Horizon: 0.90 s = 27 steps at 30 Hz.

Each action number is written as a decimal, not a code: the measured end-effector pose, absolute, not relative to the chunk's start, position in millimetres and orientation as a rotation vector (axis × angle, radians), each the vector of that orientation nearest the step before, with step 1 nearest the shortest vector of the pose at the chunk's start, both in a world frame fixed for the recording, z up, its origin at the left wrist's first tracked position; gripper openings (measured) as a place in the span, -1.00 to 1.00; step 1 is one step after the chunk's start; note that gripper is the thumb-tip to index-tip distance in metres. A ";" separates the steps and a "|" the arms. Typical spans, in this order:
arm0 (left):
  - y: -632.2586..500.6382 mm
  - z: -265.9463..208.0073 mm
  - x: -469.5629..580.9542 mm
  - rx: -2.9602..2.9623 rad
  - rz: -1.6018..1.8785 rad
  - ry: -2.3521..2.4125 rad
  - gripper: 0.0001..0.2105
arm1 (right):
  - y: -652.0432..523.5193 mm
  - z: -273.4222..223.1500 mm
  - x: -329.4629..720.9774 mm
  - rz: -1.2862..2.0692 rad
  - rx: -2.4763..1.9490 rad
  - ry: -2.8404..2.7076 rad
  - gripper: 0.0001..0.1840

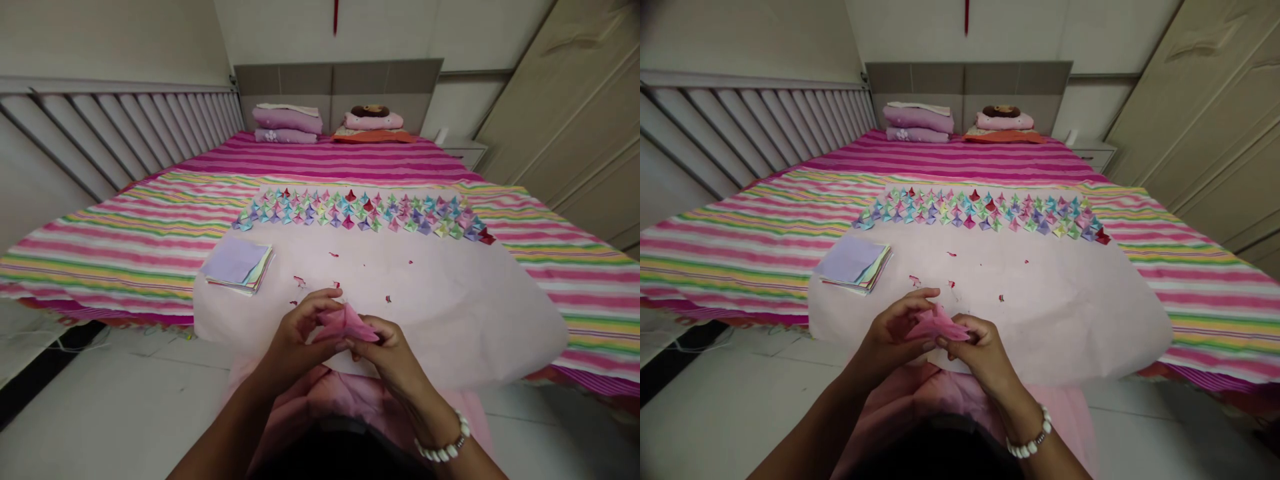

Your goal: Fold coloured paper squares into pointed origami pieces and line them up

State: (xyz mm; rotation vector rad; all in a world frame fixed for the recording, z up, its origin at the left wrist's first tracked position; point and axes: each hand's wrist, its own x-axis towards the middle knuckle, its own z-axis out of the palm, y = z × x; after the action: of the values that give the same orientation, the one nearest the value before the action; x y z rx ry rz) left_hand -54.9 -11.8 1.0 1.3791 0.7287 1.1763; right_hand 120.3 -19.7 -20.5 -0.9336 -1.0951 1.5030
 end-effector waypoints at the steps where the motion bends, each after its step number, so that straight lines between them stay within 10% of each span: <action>1: -11.6 1.0 -54.5 1.342 1.175 0.734 -0.64 | -19.8 -20.6 120.3 1.508 -0.928 -1.094 -0.85; 9: -14.6 8.1 -50.5 1.221 1.153 0.825 -0.90 | -20.0 -22.1 119.8 1.541 -0.938 -1.061 -0.84; 27: -14.3 0.8 -54.0 1.275 1.060 0.963 -0.80 | -22.7 -15.9 116.4 1.629 -0.869 -0.880 -0.88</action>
State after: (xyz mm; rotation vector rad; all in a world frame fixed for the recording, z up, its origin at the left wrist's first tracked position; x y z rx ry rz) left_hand -54.0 -14.3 0.8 1.2751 0.9628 1.0596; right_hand 116.4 -22.7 -15.9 -0.8689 -0.8802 1.6294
